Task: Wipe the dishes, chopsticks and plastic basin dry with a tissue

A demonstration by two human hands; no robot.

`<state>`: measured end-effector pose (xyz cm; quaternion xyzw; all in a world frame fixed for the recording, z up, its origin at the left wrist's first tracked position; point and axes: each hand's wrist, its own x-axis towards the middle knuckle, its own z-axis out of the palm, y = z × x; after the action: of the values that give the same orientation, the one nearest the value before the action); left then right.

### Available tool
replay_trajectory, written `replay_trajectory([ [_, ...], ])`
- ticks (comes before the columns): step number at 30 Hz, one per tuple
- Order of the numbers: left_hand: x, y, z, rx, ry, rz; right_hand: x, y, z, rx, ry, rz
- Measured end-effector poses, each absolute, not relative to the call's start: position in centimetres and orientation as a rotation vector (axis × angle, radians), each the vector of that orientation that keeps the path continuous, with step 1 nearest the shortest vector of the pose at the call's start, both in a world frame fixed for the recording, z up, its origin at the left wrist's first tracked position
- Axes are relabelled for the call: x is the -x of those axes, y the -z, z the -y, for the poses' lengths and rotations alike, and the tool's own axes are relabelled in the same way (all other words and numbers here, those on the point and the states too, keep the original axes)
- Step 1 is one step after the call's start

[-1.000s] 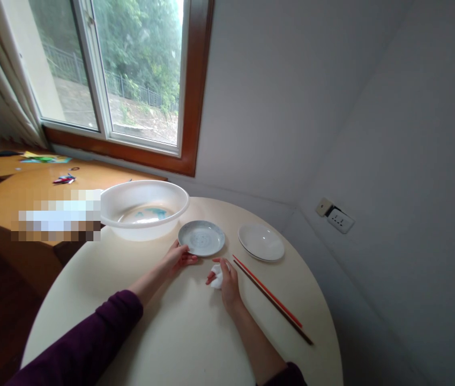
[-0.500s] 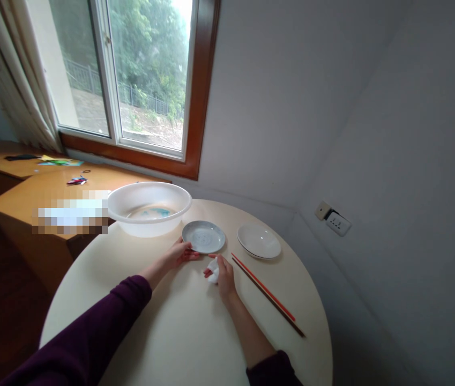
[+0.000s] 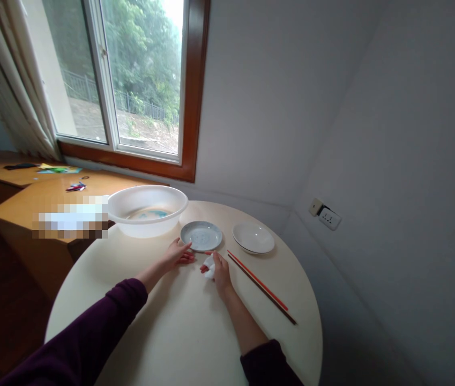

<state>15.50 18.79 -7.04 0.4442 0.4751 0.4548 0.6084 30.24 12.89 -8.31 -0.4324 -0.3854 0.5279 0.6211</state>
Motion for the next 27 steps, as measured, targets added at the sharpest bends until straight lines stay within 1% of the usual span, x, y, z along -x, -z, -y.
replay_trajectory([
  [5, -15.3, 6.7, -15.6, -1.169, -1.191, -1.153, -30.3, 8.6, -13.0, 0.889, -1.363, 0.736],
  [9, -16.5, 6.7, -13.8, -1.331, -1.124, -1.043, -29.7, 9.2, -13.5, 0.83, -1.49, 0.614],
  [14, -18.7, 7.8, -13.4, -1.402, -1.057, -0.948, -29.5, 10.3, -14.1, 0.81, -1.582, 0.506],
  [19, -19.3, 8.5, -13.5, -1.33, -1.049, -0.9, -29.9, 10.4, -14.1, 0.805, -1.618, 0.46],
  [27, -17.5, 7.9, -15.3, -1.036, -1.052, -0.831, -30.4, 8.9, -13.9, 0.765, -1.645, 0.489],
])
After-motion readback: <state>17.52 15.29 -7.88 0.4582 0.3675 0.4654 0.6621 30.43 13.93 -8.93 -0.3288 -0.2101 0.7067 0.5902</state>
